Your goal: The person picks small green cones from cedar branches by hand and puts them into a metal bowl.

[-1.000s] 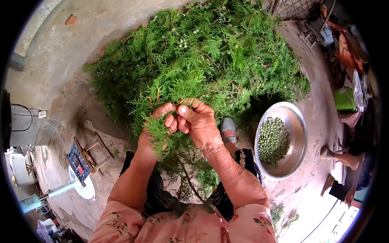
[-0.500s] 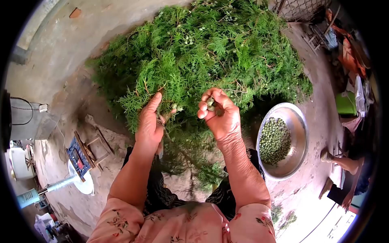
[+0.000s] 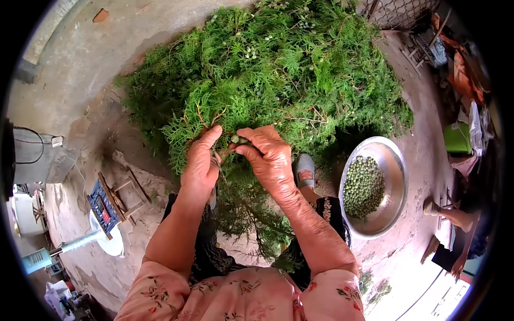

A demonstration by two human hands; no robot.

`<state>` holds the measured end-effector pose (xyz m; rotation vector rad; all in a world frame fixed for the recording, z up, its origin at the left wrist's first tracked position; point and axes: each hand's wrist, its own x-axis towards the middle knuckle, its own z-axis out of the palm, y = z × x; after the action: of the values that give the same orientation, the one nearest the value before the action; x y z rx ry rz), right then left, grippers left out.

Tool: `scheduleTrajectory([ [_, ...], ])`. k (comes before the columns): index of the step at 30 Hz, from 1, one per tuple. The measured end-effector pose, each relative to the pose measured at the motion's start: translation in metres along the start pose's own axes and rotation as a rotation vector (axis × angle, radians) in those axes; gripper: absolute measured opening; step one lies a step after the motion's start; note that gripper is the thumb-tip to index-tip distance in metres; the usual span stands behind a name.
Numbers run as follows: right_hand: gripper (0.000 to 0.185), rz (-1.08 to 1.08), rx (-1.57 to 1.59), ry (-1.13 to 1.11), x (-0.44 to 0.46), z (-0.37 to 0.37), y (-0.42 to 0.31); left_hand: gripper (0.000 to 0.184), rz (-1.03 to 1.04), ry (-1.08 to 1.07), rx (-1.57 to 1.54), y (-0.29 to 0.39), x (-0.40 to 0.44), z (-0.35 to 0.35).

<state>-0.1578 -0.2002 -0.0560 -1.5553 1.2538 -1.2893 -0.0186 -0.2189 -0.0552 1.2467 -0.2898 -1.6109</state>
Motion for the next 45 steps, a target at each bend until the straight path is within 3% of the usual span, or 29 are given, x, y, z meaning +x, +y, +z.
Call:
scheduleTrajectory([
  [3,0.027,0.05,0.011,-0.025,-0.001,-0.001,-0.002,0.02,0.016,-0.007,0.029,-0.005,0.002,-0.002],
  [5,0.028,0.081,-0.03,-0.052,-0.001,-0.001,-0.003,0.019,0.035,-0.198,0.061,-0.006,-0.001,-0.002],
  [11,0.027,-0.063,-0.153,-0.049,0.0,-0.003,-0.003,0.013,-0.106,-0.178,0.125,-0.001,-0.006,0.0],
  [14,0.024,-0.014,-0.005,0.033,-0.003,0.002,0.003,0.012,-0.137,-0.216,0.13,-0.001,-0.006,0.0],
  [16,0.017,0.163,0.184,0.038,-0.002,-0.004,-0.003,0.012,-0.154,-0.248,0.143,-0.002,-0.006,0.0],
  [17,0.016,0.509,0.478,0.048,-0.001,-0.008,-0.01,0.011,-0.141,-0.316,0.108,-0.002,-0.006,0.0],
  [18,0.016,0.508,0.478,0.05,-0.002,-0.01,-0.009,0.01,-0.127,-0.385,0.073,-0.002,-0.005,0.001],
  [20,0.015,0.708,0.969,0.068,-0.005,-0.015,-0.005,0.009,-0.138,-0.373,0.084,-0.005,-0.008,0.006],
  [25,0.023,0.693,1.103,0.167,-0.012,-0.026,0.001,0.008,-0.19,-0.432,0.064,-0.01,-0.009,0.007],
  [28,0.024,0.684,1.039,0.361,-0.009,-0.044,0.016,0.008,-0.206,-0.34,0.048,-0.008,-0.014,0.008],
  [33,0.024,0.633,1.213,0.29,-0.014,-0.076,0.024,0.012,-0.133,-0.225,0.039,-0.004,-0.012,0.008],
  [35,0.025,0.596,1.098,0.407,-0.02,-0.094,0.033,0.018,-0.118,-0.329,0.031,-0.005,-0.002,-0.001],
  [40,0.019,0.65,0.932,0.897,-0.054,-0.179,0.095,0.03,-0.044,-0.282,-0.102,0.004,0.0,-0.003],
  [42,0.028,0.415,-0.679,0.474,-0.089,-0.198,0.081,0.032,-0.008,-0.293,-0.163,0.011,0.002,-0.006],
  [44,0.043,0.707,-0.771,0.546,-0.101,-0.213,0.067,0.031,0.011,-0.215,-0.207,0.019,-0.005,0.0],
  [45,0.043,0.708,-0.769,0.538,-0.113,-0.223,0.073,0.03,0.026,-0.195,-0.249,0.022,-0.005,0.0],
])
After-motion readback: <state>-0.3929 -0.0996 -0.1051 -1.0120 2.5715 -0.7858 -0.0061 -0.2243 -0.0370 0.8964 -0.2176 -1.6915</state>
